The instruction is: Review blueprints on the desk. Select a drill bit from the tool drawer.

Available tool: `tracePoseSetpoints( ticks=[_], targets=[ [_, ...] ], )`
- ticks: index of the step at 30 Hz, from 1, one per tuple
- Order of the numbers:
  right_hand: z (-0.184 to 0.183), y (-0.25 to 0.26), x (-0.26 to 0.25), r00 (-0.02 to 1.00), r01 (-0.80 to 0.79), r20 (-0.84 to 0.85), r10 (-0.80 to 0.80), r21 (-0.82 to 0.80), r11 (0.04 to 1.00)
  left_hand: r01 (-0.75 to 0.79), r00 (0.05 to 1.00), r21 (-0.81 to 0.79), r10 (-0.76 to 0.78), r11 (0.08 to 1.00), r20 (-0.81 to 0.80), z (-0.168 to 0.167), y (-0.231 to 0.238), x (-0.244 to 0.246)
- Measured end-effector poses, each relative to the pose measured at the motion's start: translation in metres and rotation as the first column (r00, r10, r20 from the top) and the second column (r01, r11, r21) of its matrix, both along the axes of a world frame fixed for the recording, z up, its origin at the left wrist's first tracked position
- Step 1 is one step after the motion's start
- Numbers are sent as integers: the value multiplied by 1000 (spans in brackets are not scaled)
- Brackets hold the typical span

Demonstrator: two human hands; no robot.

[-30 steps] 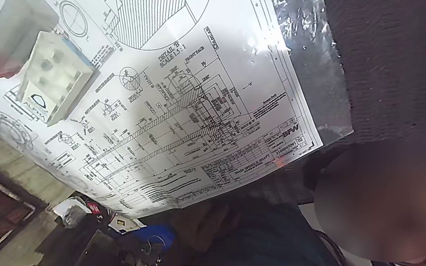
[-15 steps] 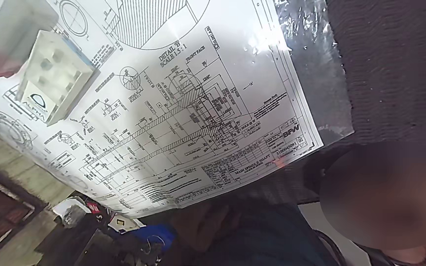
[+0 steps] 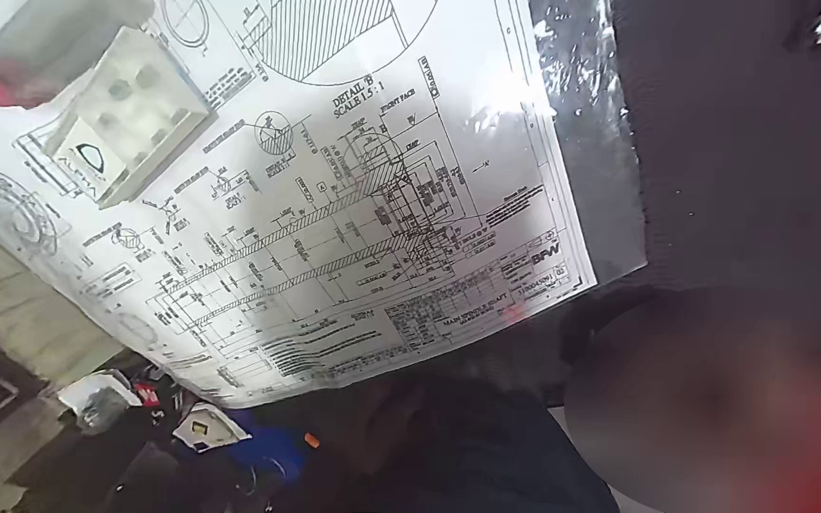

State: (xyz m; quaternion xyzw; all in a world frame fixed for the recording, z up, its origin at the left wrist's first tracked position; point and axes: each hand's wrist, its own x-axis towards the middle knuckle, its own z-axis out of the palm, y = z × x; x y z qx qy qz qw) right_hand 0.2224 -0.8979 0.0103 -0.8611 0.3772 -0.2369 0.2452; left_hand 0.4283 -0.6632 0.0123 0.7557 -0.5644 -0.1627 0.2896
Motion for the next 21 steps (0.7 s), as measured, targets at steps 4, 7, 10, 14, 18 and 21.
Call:
tracePoseSetpoints(
  ticks=[4,7,10,14,18,21],
  targets=[
    [-1,0,3,1000,17,19,-16,-31,999,-30,1000,-3,30,1000,7,-5,7,0],
    [-1,1,3,999,21,37,-19,-42,999,-25,999,3,25,1000,35,-3,6,-1],
    [-2,0,5,998,28,67,-23,-70,997,-38,998,-12,38,999,47,-3,4,-2],
    [-4,1,5,995,40,95,-33,-78,996,-57,996,-17,58,998,62,-3,3,-5],
    [-8,-1,4,988,31,153,-17,-93,995,-87,992,-51,91,995,85,-1,0,-8],
    [-9,-1,3,981,35,194,-14,-104,994,-117,989,-72,123,991,86,-1,0,-11]
  ],
)
